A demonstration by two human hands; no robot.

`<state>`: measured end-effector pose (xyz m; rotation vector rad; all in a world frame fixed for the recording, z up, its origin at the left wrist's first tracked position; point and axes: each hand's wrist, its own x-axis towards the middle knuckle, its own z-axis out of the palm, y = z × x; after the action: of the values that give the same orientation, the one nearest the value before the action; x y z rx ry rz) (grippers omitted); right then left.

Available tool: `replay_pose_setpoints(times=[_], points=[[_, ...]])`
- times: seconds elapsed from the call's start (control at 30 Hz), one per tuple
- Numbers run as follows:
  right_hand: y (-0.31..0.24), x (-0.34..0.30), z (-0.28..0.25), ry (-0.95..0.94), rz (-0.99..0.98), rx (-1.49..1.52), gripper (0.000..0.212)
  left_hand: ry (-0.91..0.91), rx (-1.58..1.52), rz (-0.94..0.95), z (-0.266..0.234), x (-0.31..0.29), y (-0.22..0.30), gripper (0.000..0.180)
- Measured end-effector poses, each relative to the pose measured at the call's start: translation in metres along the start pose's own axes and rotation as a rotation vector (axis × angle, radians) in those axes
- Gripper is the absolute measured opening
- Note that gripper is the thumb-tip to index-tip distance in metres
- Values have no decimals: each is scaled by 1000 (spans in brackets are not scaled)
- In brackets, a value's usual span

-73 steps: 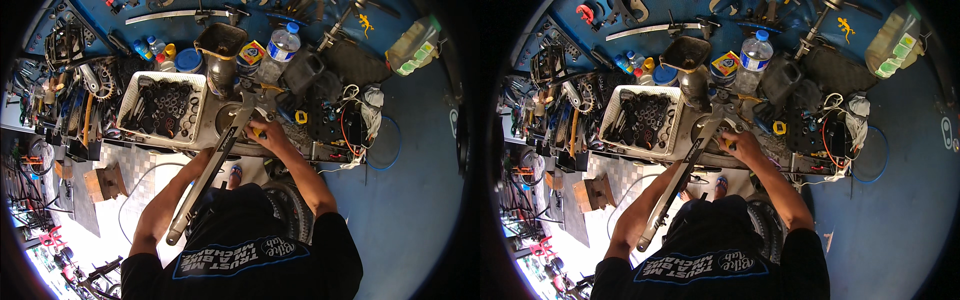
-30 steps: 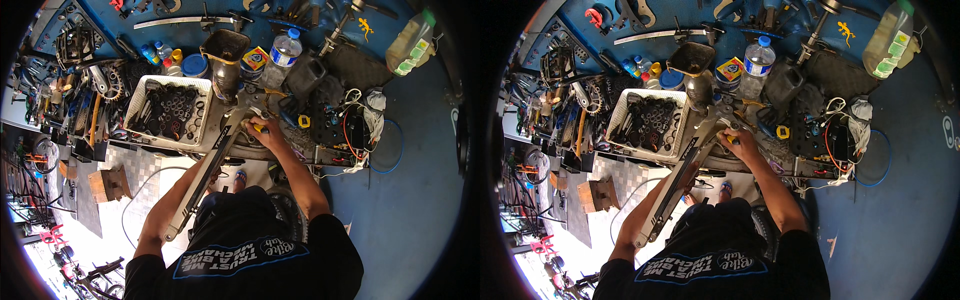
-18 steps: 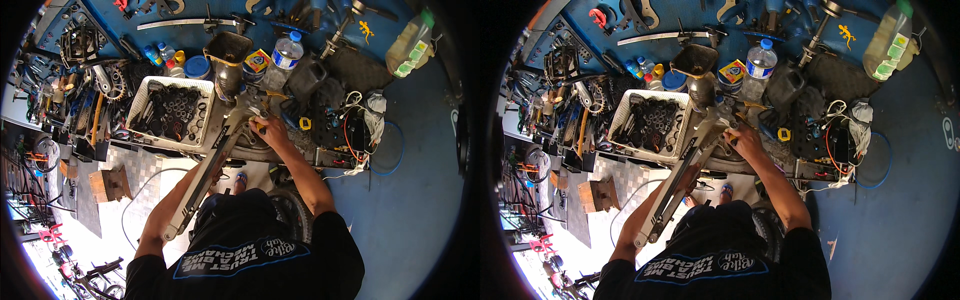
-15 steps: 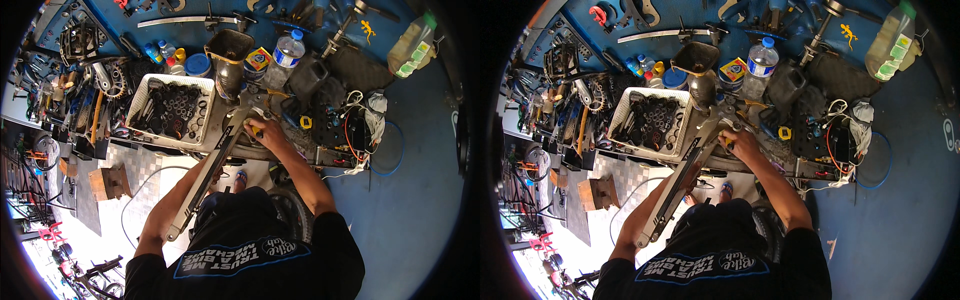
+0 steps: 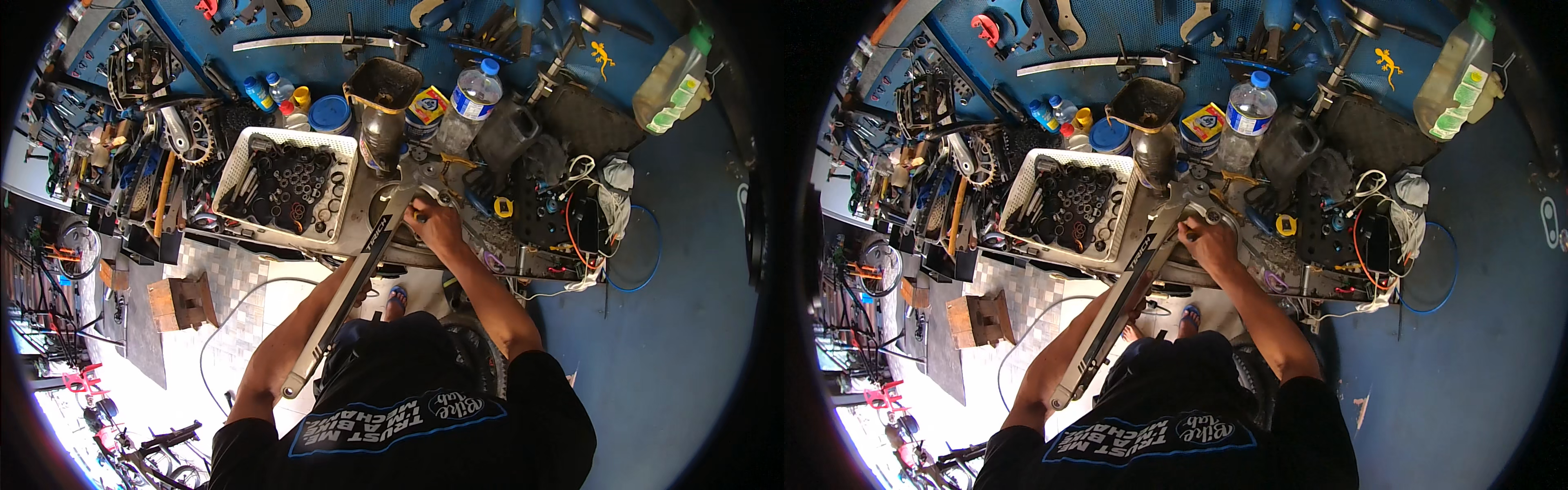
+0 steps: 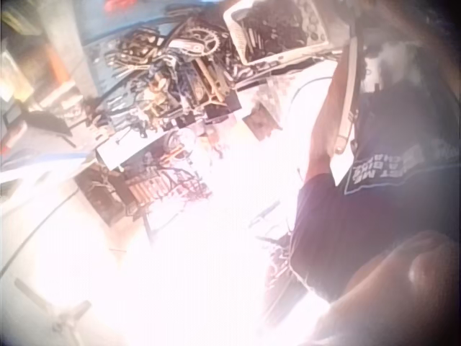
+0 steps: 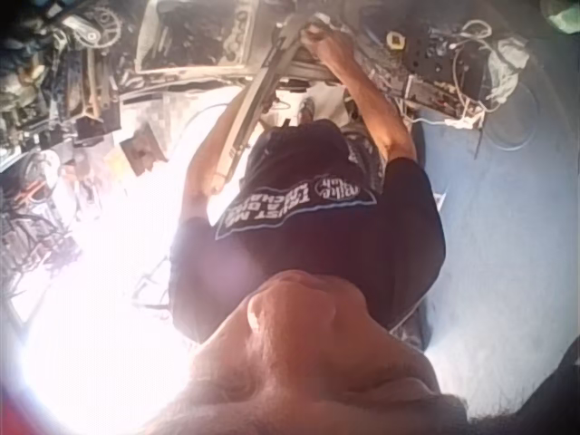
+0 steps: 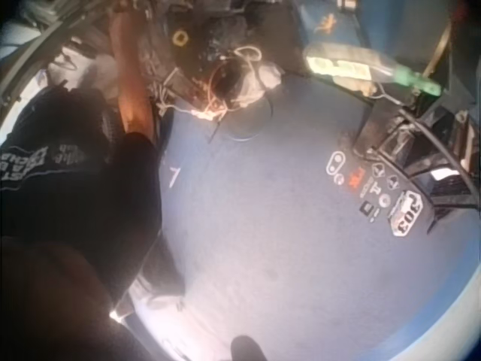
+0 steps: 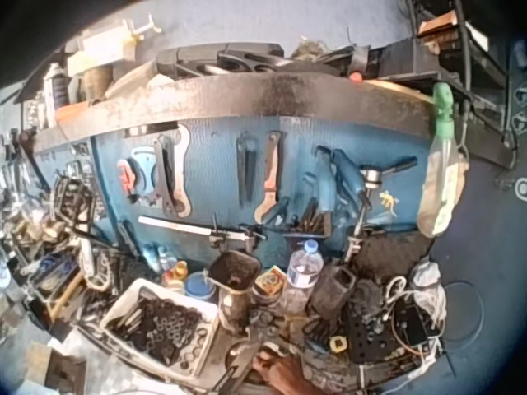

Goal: The person scrubs a bicycle fork with a brush and water, then uses a compressed air gun to blow out debris from the fork. The person handles the fork, brush, and air gun throughout the task.

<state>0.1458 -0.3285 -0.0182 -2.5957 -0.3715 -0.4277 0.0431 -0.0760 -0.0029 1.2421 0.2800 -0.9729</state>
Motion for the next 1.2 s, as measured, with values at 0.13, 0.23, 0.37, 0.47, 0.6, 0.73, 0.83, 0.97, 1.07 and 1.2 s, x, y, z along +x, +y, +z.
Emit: replay_pose_setpoints(times=[0.13, 0.23, 0.37, 0.47, 0.6, 0.73, 0.83, 0.97, 1.07, 1.2], points=[[22, -5, -14, -54, 135, 16, 36, -25, 35, 105, -2, 0, -3, 30], [21, -12, -25, -47, 113, 111, 31, 105, 486, 186, -4, 5, -1, 45], [28, -29, -35, -93, 120, 335, 26, 219, 700, 240, 4, 7, 0, 54], [27, -30, -43, -124, 100, 280, 23, 259, 772, 248, 17, -1, 9, 62], [32, -10, -42, -262, 111, 202, 21, -14, 258, 76, -14, 14, -15, 49], [34, -13, -32, -174, 14, 476, 21, -36, 131, -44, -11, 8, -1, 40], [37, -18, -35, -127, -32, 438, 20, 55, 371, 41, -13, 15, -8, 47], [38, -6, -50, -361, -73, 349, 17, 44, 353, 58, -16, 18, -13, 49], [47, -5, -55, -559, -263, 306, 21, -145, -3, -31, -24, 22, -10, 47], [42, -19, -69, -508, -93, 382, 26, 141, 211, -120, 16, 8, 13, 57]])
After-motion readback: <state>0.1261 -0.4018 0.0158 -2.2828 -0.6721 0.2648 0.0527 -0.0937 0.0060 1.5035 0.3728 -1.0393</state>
